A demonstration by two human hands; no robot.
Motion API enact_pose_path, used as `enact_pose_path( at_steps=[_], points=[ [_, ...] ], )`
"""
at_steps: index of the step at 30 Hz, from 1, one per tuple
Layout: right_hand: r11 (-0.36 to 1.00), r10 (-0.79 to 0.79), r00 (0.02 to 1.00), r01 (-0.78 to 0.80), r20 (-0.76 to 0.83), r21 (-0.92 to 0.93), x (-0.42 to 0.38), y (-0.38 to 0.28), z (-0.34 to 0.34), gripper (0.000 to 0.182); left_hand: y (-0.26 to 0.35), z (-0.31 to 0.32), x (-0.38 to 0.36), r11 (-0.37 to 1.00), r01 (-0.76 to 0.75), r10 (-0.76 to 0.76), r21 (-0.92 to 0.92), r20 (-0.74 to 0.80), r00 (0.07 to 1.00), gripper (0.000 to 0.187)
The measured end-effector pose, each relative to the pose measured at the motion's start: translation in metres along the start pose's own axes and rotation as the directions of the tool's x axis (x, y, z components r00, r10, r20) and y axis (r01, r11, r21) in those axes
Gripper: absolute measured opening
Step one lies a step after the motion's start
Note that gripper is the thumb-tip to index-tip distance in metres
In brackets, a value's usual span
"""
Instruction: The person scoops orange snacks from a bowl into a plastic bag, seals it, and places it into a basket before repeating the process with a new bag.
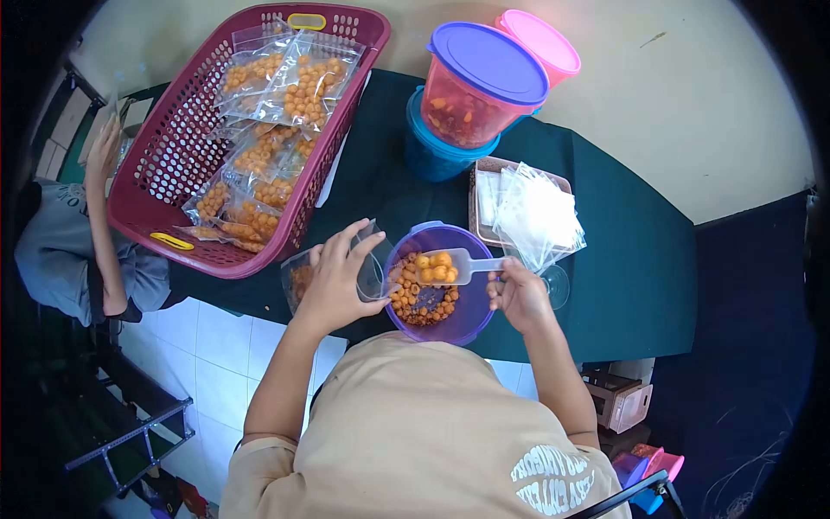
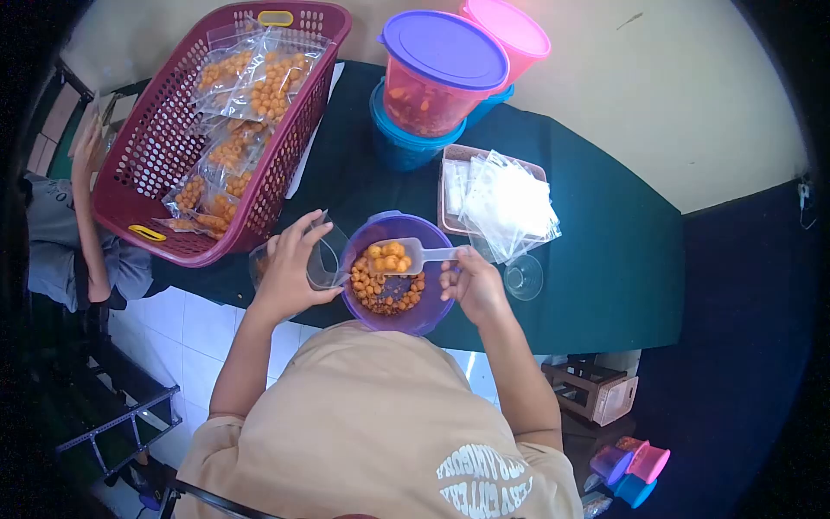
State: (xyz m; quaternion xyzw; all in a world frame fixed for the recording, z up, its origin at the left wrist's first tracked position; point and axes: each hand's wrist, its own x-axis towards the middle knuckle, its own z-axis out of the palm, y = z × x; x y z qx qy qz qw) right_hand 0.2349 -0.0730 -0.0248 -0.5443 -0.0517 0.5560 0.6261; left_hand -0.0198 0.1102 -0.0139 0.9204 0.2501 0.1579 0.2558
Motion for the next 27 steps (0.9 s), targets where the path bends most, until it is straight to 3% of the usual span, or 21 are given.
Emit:
enact_pose_path(
  at_steps=[7, 9, 11, 14, 16, 17, 19, 20, 21, 22, 23, 25, 27],
  points=[
    [0.998, -0.06, 0.997, 0.061, 0.042, -0.025, -0.02, -0.03, 0.032, 0.016, 0.017, 0.003, 0.004, 0.993, -0.106, 0.106, -0.053, 0.0, 0.994, 0.094],
    [0.971, -0.112, 0.992, 0.121, 0.056, -0.207, -0.02, -0.028, 0.043, 0.015, 0.023, 0.002, 0.007, 0.991, -0.115, 0.116, -0.071, -0.001, 0.993, 0.095],
    [0.976, -0.088, 0.993, 0.101, 0.077, -0.192, -0.022, -0.028, 0.051, 0.015, 0.026, 0.002, 0.008, 0.984, -0.147, 0.148, -0.099, 0.0, 0.989, 0.095],
    [0.923, -0.168, 0.986, 0.164, 0.021, -0.347, -0.023, -0.027, 0.063, 0.015, 0.03, 0.0, 0.009, 0.974, -0.147, 0.149, -0.174, 0.002, 0.989, 0.096],
    [0.776, -0.311, 0.936, 0.35, 0.165, -0.525, -0.03, -0.032, 0.071, 0.012, 0.03, -0.003, 0.011, 0.963, -0.152, 0.155, -0.224, -0.002, 0.988, 0.097],
    [0.777, -0.308, 0.937, 0.348, 0.164, -0.524, -0.037, -0.036, 0.079, 0.012, 0.031, -0.006, 0.012, 0.934, -0.176, 0.176, -0.311, -0.028, 0.984, 0.098],
    [0.201, -0.457, 0.795, 0.53, 0.4, -0.824, -0.056, -0.051, 0.099, 0.013, 0.03, -0.007, 0.017, 0.895, -0.202, 0.197, -0.397, -0.054, 0.979, 0.1],
    [0.026, -0.48, 0.717, 0.588, 0.506, -0.808, -0.064, -0.062, 0.108, 0.016, 0.028, -0.007, 0.02, 0.773, -0.186, 0.182, -0.607, -0.068, 0.981, 0.104],
    [0.026, -0.48, 0.716, 0.59, 0.507, -0.807, -0.069, -0.07, 0.115, 0.016, 0.024, -0.008, 0.024, 0.604, -0.164, 0.164, -0.78, -0.08, 0.983, 0.109],
    [-0.135, -0.508, 0.608, 0.644, 0.61, -0.753, -0.071, -0.076, 0.121, 0.014, 0.016, -0.006, 0.03, 0.521, -0.163, 0.193, -0.838, -0.07, 0.979, 0.121],
    [-0.294, -0.512, 0.49, 0.671, 0.705, -0.681, -0.071, -0.082, 0.126, 0.013, 0.011, -0.008, 0.036, 0.524, -0.161, 0.191, -0.837, -0.069, 0.979, 0.121],
    [-0.315, -0.495, 0.467, 0.689, 0.732, -0.653, -0.063, -0.093, 0.137, 0.014, 0.009, -0.018, 0.047, 0.207, -0.006, 0.262, -0.978, 0.05, 0.964, 0.126],
    [-0.344, -0.485, 0.437, 0.702, 0.758, -0.624, -0.05, -0.101, 0.146, 0.016, 0.014, -0.025, 0.059, 0.141, 0.07, 0.234, -0.988, 0.102, 0.967, 0.125]
  ],
)
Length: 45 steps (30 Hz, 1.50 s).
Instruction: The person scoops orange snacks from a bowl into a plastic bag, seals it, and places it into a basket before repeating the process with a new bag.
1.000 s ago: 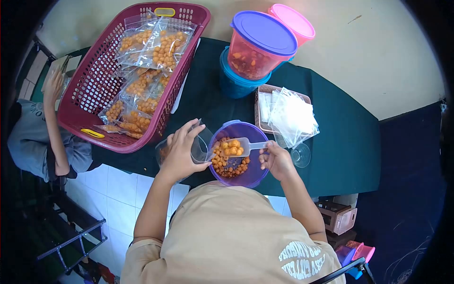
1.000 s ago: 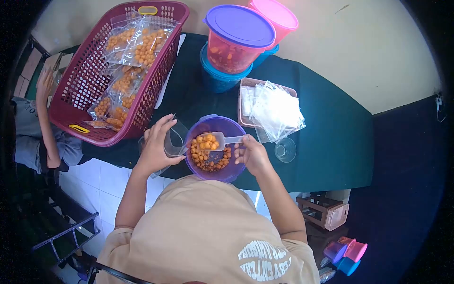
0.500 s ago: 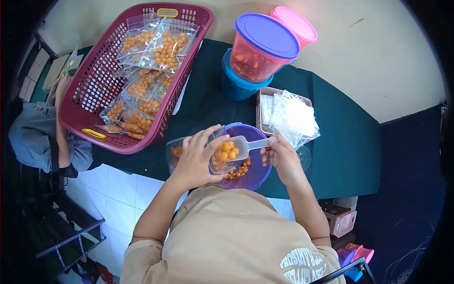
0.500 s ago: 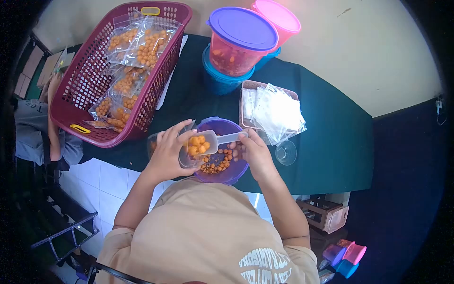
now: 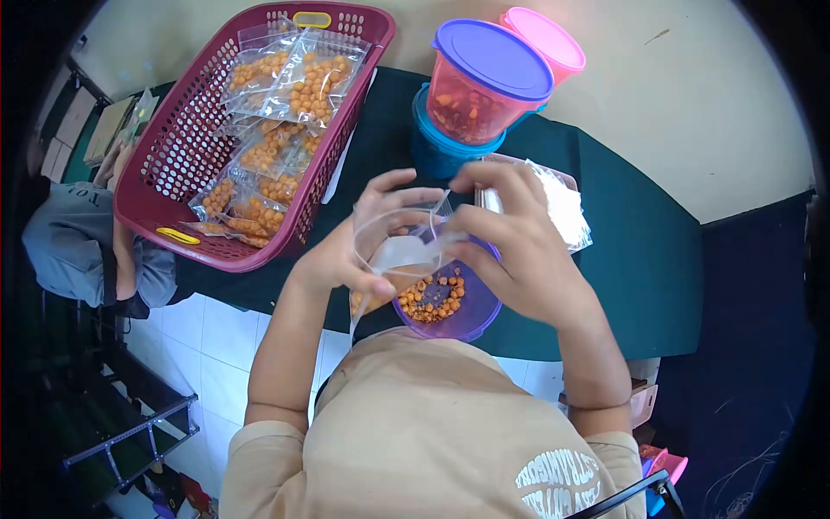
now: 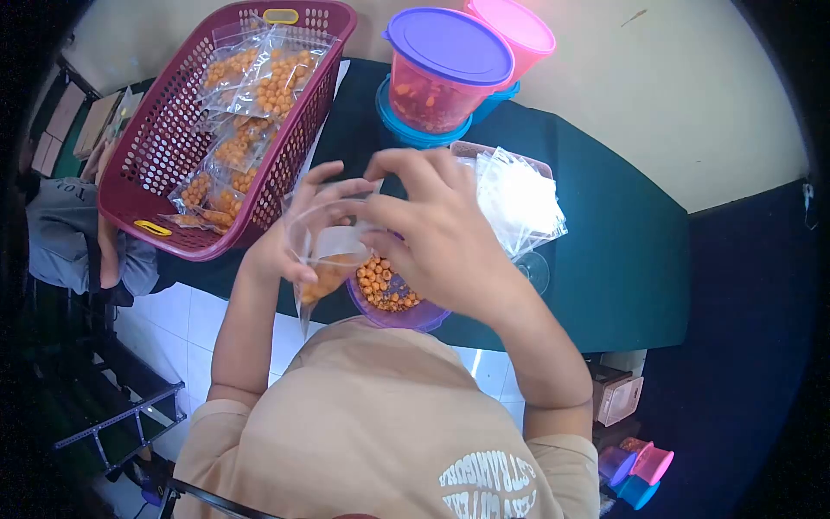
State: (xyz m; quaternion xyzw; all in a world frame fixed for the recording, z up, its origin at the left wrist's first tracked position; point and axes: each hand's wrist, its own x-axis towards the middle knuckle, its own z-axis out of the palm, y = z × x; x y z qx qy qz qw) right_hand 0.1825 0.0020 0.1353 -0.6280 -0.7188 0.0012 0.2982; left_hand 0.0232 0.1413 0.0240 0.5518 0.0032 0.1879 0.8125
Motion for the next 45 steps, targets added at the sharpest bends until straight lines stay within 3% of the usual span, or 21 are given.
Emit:
enact_pose_path(
  at_steps=[2, 7, 9, 10, 13, 14, 15, 17, 19, 20, 22, 24, 26, 29, 31, 35, 37, 41, 45],
  points=[
    [0.997, 0.004, 0.99, -0.016, 0.144, 0.08, 0.012, 0.005, 0.008, 0.022, 0.004, -0.003, 0.01, 0.987, -0.011, 0.021, -0.159, 0.058, 0.998, 0.127],
    [0.995, -0.088, 0.984, 0.081, 0.157, 0.049, 0.024, 0.006, -0.005, 0.021, 0.001, -0.009, 0.011, 0.978, -0.014, 0.04, -0.207, 0.119, 0.992, 0.129],
    [0.982, -0.06, 0.988, 0.033, 0.141, 0.187, 0.026, 0.013, -0.009, 0.022, 0.004, -0.007, 0.008, 0.925, 0.029, 0.007, -0.379, 0.095, 0.995, 0.129],
    [0.981, -0.057, 0.988, 0.03, 0.14, 0.19, 0.025, 0.013, -0.001, 0.022, 0.004, -0.006, 0.007, 0.925, 0.033, 0.002, -0.378, 0.094, 0.996, 0.129],
    [0.957, -0.072, 0.965, -0.005, 0.253, 0.291, 0.02, 0.016, 0.017, 0.02, 0.005, -0.01, 0.005, 0.994, 0.0, 0.01, -0.107, 0.099, 0.995, 0.124],
    [0.938, 0.039, 0.99, -0.083, 0.137, 0.336, 0.017, 0.02, 0.013, 0.018, 0.009, -0.012, 0.002, 0.994, 0.004, 0.008, -0.11, 0.103, 0.995, 0.124],
    [0.908, 0.151, 0.988, -0.151, 0.029, 0.391, 0.013, 0.025, 0.008, 0.017, 0.022, -0.006, -0.002, 0.997, 0.025, -0.028, 0.077, 0.049, 0.998, 0.123],
    [0.82, 0.349, 0.925, -0.225, -0.148, 0.526, 0.002, 0.035, -0.003, 0.019, 0.034, -0.004, -0.018, 0.925, 0.097, -0.067, 0.367, -0.095, 0.993, 0.115],
    [0.701, 0.523, 0.825, -0.273, -0.215, 0.658, -0.014, 0.034, -0.021, 0.019, 0.043, 0.0, -0.033, 0.882, 0.138, -0.068, 0.451, -0.168, 0.984, 0.111],
    [0.704, 0.523, 0.825, -0.274, -0.216, 0.656, -0.023, 0.033, -0.02, 0.019, 0.044, 0.001, -0.04, 0.829, 0.179, -0.054, 0.53, -0.243, 0.968, 0.108],
    [0.75, 0.632, 0.77, -0.579, -0.087, 0.321, -0.043, 0.036, -0.006, 0.017, 0.039, -0.002, -0.052, 0.808, 0.184, -0.035, 0.559, -0.267, 0.963, 0.108],
    [0.869, 0.494, 0.869, -0.494, 0.009, -0.007, -0.064, 0.044, 0.047, 0.014, 0.027, -0.004, -0.059, 0.791, 0.175, -0.031, 0.586, -0.248, 0.968, 0.107],
    [0.803, 0.596, 0.793, -0.582, 0.125, -0.131, -0.074, 0.047, 0.094, 0.014, 0.014, -0.005, -0.059, 0.81, 0.191, -0.062, 0.554, -0.244, 0.968, 0.106],
    [0.841, 0.539, 0.836, -0.528, 0.1, -0.119, -0.103, 0.078, 0.151, 0.014, 0.005, -0.003, -0.057, 0.8, 0.235, -0.093, 0.553, -0.272, 0.958, 0.103],
    [0.768, 0.636, 0.754, -0.639, 0.166, -0.04, -0.11, 0.078, 0.161, 0.015, 0.007, -0.004, -0.057, 0.79, 0.26, -0.118, 0.555, -0.278, 0.953, 0.103],
    [0.709, 0.675, 0.684, -0.705, 0.278, 0.014, -0.118, 0.084, 0.158, 0.017, 0.001, -0.012, -0.059, 0.765, 0.263, -0.097, 0.588, -0.299, 0.949, 0.103],
    [0.619, 0.663, 0.59, -0.778, 0.46, 0.107, -0.12, 0.089, 0.155, 0.019, -0.001, -0.011, -0.059, 0.77, 0.269, -0.102, 0.579, -0.305, 0.947, 0.103],
    [0.625, 0.637, 0.602, -0.769, 0.482, 0.134, -0.128, 0.095, 0.156, 0.018, -0.001, -0.011, -0.061, 0.769, 0.305, -0.138, 0.562, -0.32, 0.937, 0.103],
    [0.514, 0.693, 0.567, -0.822, 0.445, 0.247, -0.128, 0.098, 0.147, 0.013, -0.003, -0.015, -0.062, 0.756, 0.312, -0.13, 0.575, -0.336, 0.933, 0.103]
  ],
)
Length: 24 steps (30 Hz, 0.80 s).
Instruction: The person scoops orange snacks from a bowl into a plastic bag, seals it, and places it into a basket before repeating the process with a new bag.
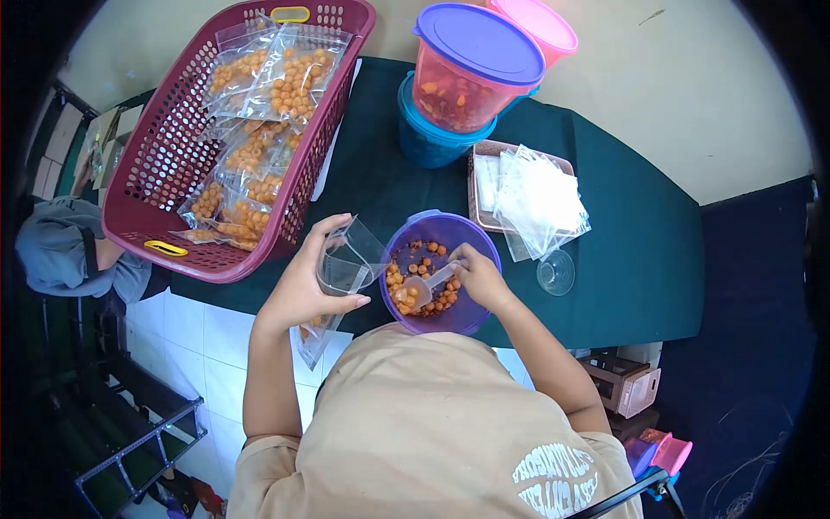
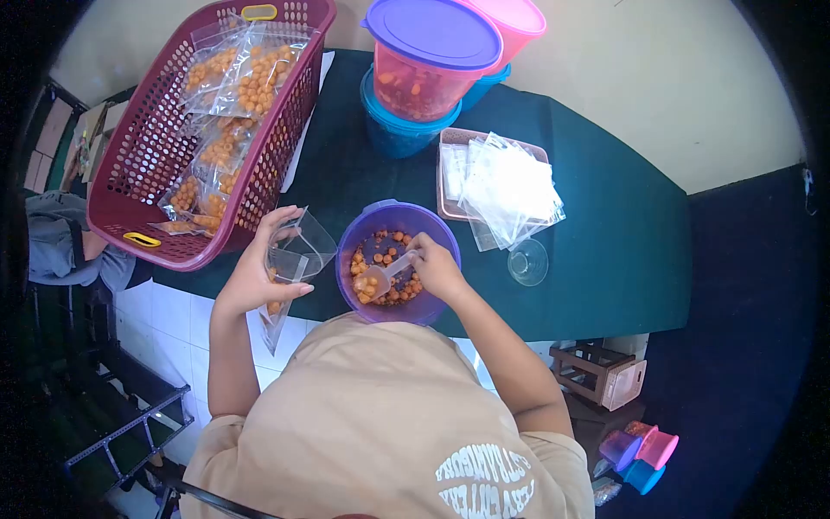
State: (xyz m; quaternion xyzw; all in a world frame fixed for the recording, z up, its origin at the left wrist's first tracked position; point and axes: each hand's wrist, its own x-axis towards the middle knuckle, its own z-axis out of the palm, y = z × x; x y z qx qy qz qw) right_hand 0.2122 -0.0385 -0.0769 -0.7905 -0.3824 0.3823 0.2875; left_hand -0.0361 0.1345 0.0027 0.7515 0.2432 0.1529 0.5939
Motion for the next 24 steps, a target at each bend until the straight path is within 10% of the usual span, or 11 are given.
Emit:
enact_pose_path(
  at_steps=[16, 24],
  points=[
    [0.751, 0.214, 0.962, -0.272, 0.168, 0.602, 0.0, -0.003, -0.014, 0.006, 0.0, 0.006, 0.003, 0.997, 0.044, -0.044, 0.057, 0.009, 0.999, 0.104],
    [0.785, 0.188, 0.974, -0.227, 0.127, 0.576, -0.003, -0.004, -0.008, 0.006, 0.002, 0.008, 0.003, 0.994, 0.063, -0.063, 0.084, 0.0, 0.998, 0.103]
  ],
)
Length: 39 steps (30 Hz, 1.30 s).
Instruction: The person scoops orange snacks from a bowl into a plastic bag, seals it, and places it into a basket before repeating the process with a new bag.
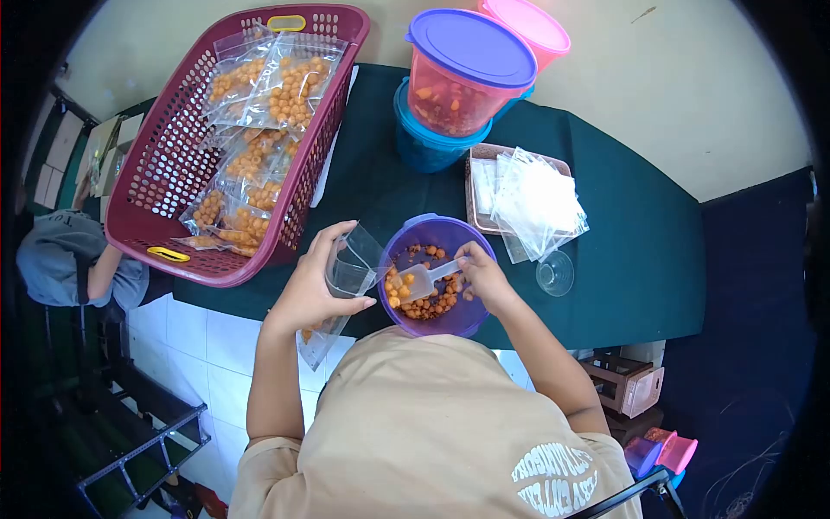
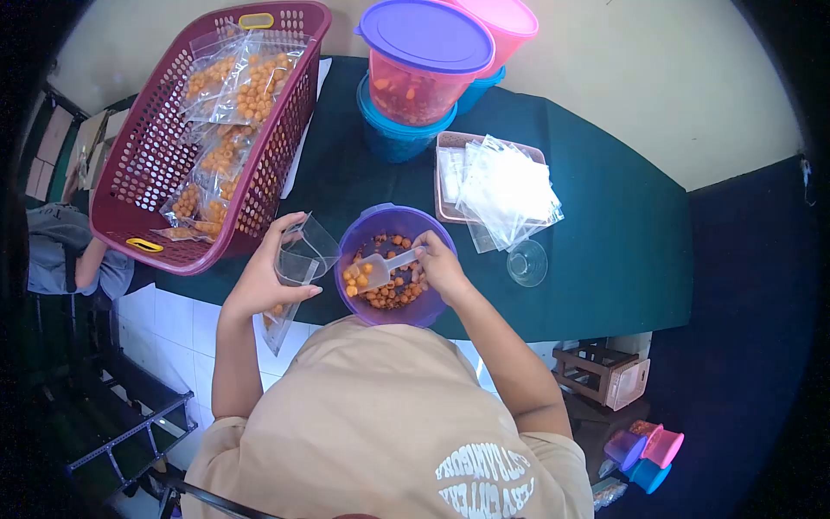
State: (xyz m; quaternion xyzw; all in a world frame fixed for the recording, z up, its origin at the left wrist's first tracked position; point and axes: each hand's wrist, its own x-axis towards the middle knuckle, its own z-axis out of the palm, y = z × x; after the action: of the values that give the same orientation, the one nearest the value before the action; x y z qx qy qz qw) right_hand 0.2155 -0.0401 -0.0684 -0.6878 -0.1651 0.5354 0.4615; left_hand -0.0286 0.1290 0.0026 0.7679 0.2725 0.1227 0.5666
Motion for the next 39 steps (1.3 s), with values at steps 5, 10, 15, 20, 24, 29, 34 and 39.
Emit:
enact_pose_path(
  at_steps=[5, 10, 15, 20, 24, 29, 34, 39],
  points=[
    [0.996, -0.003, 1.0, 0.006, 0.028, -0.091, -0.002, 0.0, -0.001, 0.007, 0.001, 0.0, 0.0, 1.0, -0.003, 0.003, 0.025, 0.005, 1.0, 0.103],
    [1.0, 0.028, 0.999, -0.028, 0.026, -0.013, -0.007, -0.006, -0.007, 0.008, 0.002, 0.0, -0.002, 1.0, 0.011, -0.01, 0.028, -0.005, 1.0, 0.104],
    [0.987, 0.045, 0.999, -0.047, 0.017, 0.153, -0.009, -0.009, -0.014, 0.007, 0.001, -0.001, -0.003, 0.999, 0.011, -0.011, 0.035, 0.001, 1.0, 0.104],
    [0.971, 0.013, 1.0, -0.017, 0.016, 0.239, -0.016, -0.019, -0.021, 0.006, 0.003, 0.001, -0.003, 0.998, 0.019, -0.018, 0.068, -0.005, 1.0, 0.102],
    [0.961, -0.093, 0.995, 0.096, -0.025, 0.26, -0.026, -0.034, -0.033, 0.007, 0.004, 0.004, -0.002, 0.987, 0.023, -0.021, 0.157, -0.011, 1.0, 0.1],
    [0.929, -0.214, 0.975, 0.222, -0.062, 0.295, -0.05, -0.073, -0.025, 0.008, 0.013, 0.014, -0.003, 0.896, -0.122, 0.129, 0.426, 0.013, 0.992, 0.1],
    [0.88, -0.461, 0.883, 0.442, -0.089, -0.174, -0.069, -0.107, 0.019, 0.012, 0.016, 0.023, 0.001, 0.9, -0.211, 0.21, 0.383, 0.045, 0.977, 0.104],
    [0.359, -0.859, 0.503, 0.727, 0.098, -0.585, -0.096, -0.12, 0.031, 0.017, -0.007, 0.027, 0.009, 0.903, -0.401, 0.381, -0.153, -0.145, 0.913, 0.103]
  ],
)
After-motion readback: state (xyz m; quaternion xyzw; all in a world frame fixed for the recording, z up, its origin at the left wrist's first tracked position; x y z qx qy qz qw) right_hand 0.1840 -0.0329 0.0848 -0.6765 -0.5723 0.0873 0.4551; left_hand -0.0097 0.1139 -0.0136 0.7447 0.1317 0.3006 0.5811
